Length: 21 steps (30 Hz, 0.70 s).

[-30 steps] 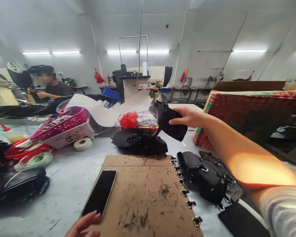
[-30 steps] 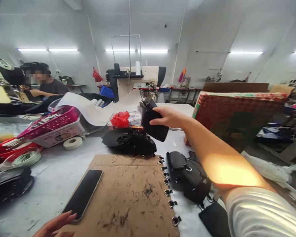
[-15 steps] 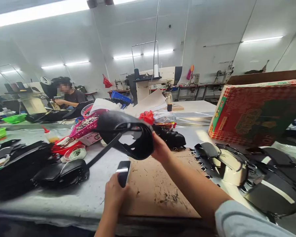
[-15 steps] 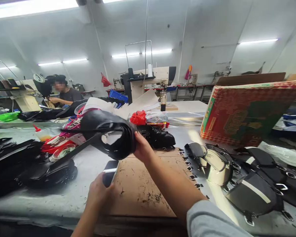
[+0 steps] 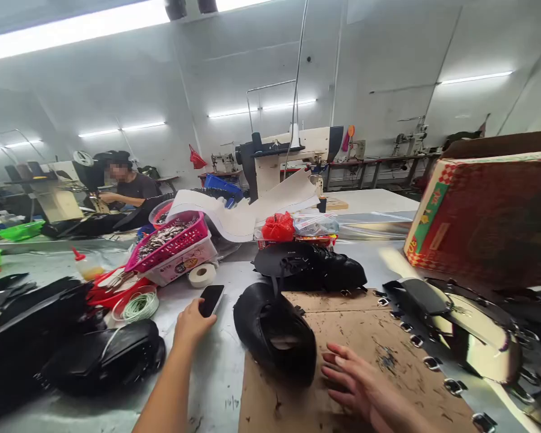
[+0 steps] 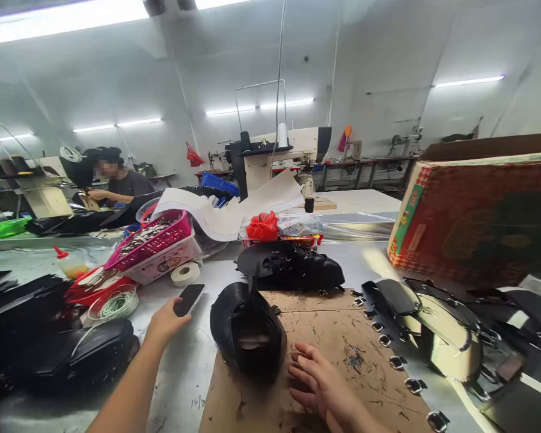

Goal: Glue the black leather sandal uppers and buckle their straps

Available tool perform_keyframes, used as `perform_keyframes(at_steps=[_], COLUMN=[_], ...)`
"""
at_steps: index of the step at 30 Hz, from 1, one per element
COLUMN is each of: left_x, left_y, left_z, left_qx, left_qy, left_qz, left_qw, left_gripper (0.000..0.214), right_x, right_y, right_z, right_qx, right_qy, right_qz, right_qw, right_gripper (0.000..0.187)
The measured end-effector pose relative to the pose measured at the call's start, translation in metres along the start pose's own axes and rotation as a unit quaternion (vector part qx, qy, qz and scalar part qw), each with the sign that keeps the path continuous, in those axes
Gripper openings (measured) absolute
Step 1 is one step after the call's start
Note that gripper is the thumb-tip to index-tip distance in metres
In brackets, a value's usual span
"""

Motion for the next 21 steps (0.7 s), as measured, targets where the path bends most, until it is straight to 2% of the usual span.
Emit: perform_keyframes(at_steps=[3,6,8,10,12,13,15,17,18,20,21], left_x=[-0.019,-0.044,-0.059,-0.064,-0.053,-0.042,-0.010,0.030,0.051,0.096,0.119], left_y=[0.001,-0.002,0.002,0.012,0.025,0.031,0.040,0.043,0.043,0.043,0.042], left_z=[0.002,0.008,0.006,0.001,-0.001,-0.001,-0.001,0.000,-0.001,-0.001,-0.002], left_qx=[0.009,-0.029,-0.046,-0.051,-0.018,0.014,0.075,0.133,0.167,0.237,0.272], left_qy=[0.000,0.010,-0.012,-0.042,-0.027,-0.004,0.035,0.047,0.042,0.021,0.006], left_qz=[0.007,0.060,0.081,0.069,0.057,0.057,0.065,0.073,0.076,0.089,0.095], left_qw=[1.000,0.998,0.996,0.995,0.998,0.998,0.995,0.987,0.982,0.967,0.958], left_gripper=[0.029,0.017,0.018,0.017,0.013,0.013,0.018,0.027,0.030,0.032,0.033], right_x=[0.018,0.038,0.050,0.061,0.065,0.065,0.058,0.049,0.045,0.034,0.029], right_y=[-0.021,-0.049,-0.066,-0.078,-0.085,-0.087,-0.084,-0.074,-0.067,-0.051,-0.043], right_z=[0.031,0.068,0.093,0.109,0.110,0.102,0.071,0.029,0.009,-0.026,-0.038], right_qx=[0.080,0.157,0.175,0.195,0.260,0.305,0.394,0.436,0.450,0.505,0.542], right_qy=[0.051,0.141,0.204,0.250,0.264,0.247,0.153,0.007,-0.046,-0.119,-0.127], right_qz=[0.081,0.172,0.213,0.256,0.312,0.353,0.462,0.594,0.646,0.691,0.690], right_qw=[0.992,0.962,0.939,0.913,0.875,0.849,0.779,0.676,0.615,0.503,0.462], right_gripper=[0.045,0.043,0.043,0.039,0.029,0.023,0.011,0.008,0.009,0.011,0.009])
Point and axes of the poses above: each hand's wrist, its own x-axis away from the middle knuckle, its own z-axis out of the back of the hand, y = z × x, the point moved 2 cm from there along -x, towards the middle knuckle, and after that the axes turned 9 degrees about y, right-handed, at the moved point
